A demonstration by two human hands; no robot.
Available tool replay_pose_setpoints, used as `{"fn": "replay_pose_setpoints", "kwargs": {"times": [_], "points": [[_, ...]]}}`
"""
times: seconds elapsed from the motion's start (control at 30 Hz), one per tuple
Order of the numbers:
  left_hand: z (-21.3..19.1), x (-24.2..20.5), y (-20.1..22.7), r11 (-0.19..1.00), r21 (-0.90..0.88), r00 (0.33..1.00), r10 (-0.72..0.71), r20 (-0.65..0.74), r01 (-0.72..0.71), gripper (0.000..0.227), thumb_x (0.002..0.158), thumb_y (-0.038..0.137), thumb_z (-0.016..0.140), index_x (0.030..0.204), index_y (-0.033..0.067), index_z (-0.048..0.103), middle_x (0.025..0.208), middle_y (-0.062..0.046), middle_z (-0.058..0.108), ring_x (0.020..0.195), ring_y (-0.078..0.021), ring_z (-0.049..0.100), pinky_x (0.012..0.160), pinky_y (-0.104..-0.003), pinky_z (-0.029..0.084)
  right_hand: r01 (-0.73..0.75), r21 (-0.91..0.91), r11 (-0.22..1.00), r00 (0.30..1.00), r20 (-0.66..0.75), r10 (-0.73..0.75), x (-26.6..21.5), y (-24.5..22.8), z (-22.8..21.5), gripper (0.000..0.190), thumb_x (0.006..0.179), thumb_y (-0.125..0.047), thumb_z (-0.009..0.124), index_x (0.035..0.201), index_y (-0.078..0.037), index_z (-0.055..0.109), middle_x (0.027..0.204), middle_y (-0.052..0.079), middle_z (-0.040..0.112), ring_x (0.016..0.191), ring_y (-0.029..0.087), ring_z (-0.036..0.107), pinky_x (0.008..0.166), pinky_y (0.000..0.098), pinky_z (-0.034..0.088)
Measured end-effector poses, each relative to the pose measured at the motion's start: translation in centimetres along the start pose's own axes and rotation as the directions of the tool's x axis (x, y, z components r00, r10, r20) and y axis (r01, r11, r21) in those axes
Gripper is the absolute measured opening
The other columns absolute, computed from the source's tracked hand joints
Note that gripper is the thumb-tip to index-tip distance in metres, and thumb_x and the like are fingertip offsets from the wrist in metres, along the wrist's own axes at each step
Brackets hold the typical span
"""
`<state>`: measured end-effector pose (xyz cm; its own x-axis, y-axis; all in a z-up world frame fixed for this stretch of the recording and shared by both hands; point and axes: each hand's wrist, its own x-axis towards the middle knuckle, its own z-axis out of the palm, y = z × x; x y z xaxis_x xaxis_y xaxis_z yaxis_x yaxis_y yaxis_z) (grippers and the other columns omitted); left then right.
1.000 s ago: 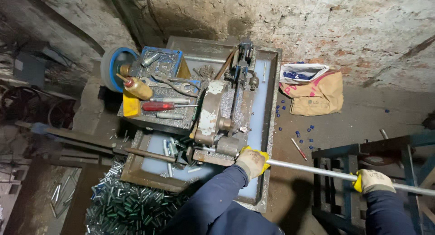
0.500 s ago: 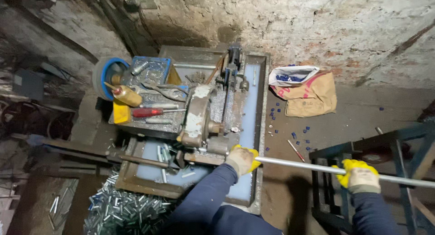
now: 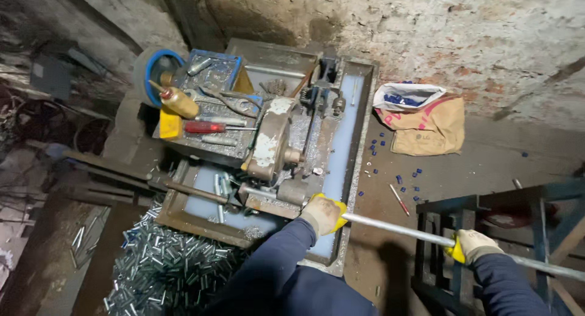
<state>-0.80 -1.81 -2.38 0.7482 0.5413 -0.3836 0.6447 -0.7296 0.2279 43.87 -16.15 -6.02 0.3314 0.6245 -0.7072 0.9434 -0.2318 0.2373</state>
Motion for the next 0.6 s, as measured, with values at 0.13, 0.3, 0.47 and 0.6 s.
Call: {"fn": "replay_pose_setpoints", "kwargs": {"times": [0.13, 0.3, 0.47, 0.6], "points": [[-1.0, 0.8, -0.2, 1.000, -0.011, 0.998, -0.011, 0.060, 0.012, 0.042, 0.106, 0.053, 0.043, 0.107, 0.0218, 0.071, 0.093, -0.005, 0.078, 0.084, -0.0317, 0.074, 0.087, -0.048, 0.052, 0.036, -0.043, 0.998, 0.997, -0.072, -0.039, 2.9, 1.4, 2.3, 0.051, 0.080, -0.067, 0.068, 0.109, -0.026, 0.074, 0.111, 0.001, 0.082, 0.110, 0.023, 0.078, 0.098, 0.0369, 0.062], [-1.6, 1.5, -0.5, 1.000, 0.010, 0.998, -0.005, 0.055, 0.004, 0.042, 0.106, 0.056, 0.044, 0.109, 0.0222, 0.068, 0.098, -0.005, 0.077, 0.088, -0.0319, 0.074, 0.092, -0.048, 0.049, -0.050, -0.031, 0.998, 0.997, -0.067, 0.048, 0.9, 0.4, -0.4, 0.048, 0.086, -0.064, 0.064, 0.115, -0.028, 0.075, 0.114, 0.000, 0.082, 0.108, 0.019, 0.078, 0.099, 0.0338, 0.061], [-2.2, 2.3, -0.5, 0.999, -0.044, 0.999, -0.015, 0.045, 0.017, 0.043, 0.102, 0.055, 0.049, 0.112, 0.0205, 0.072, 0.101, -0.006, 0.078, 0.092, -0.0330, 0.075, 0.091, -0.050, 0.050, -0.069, -0.009, 0.998, 0.997, -0.035, 0.069, 3.7, 1.9, 0.0, 0.059, 0.079, -0.070, 0.073, 0.116, -0.025, 0.074, 0.117, 0.001, 0.081, 0.111, 0.020, 0.078, 0.100, 0.0345, 0.059], [-2.9, 2.7, -0.6, 1.000, -0.017, 0.997, 0.005, 0.073, -0.004, 0.047, 0.103, 0.058, 0.045, 0.116, 0.0202, 0.070, 0.105, -0.004, 0.078, 0.095, -0.0306, 0.075, 0.094, -0.050, 0.048, -0.060, -0.072, 0.996, 0.998, 0.020, 0.061, 5.9, 3.1, 0.6, 0.059, 0.077, -0.058, 0.086, 0.125, -0.028, 0.069, 0.126, 0.000, 0.077, 0.120, 0.019, 0.074, 0.106, 0.0344, 0.057]]}}
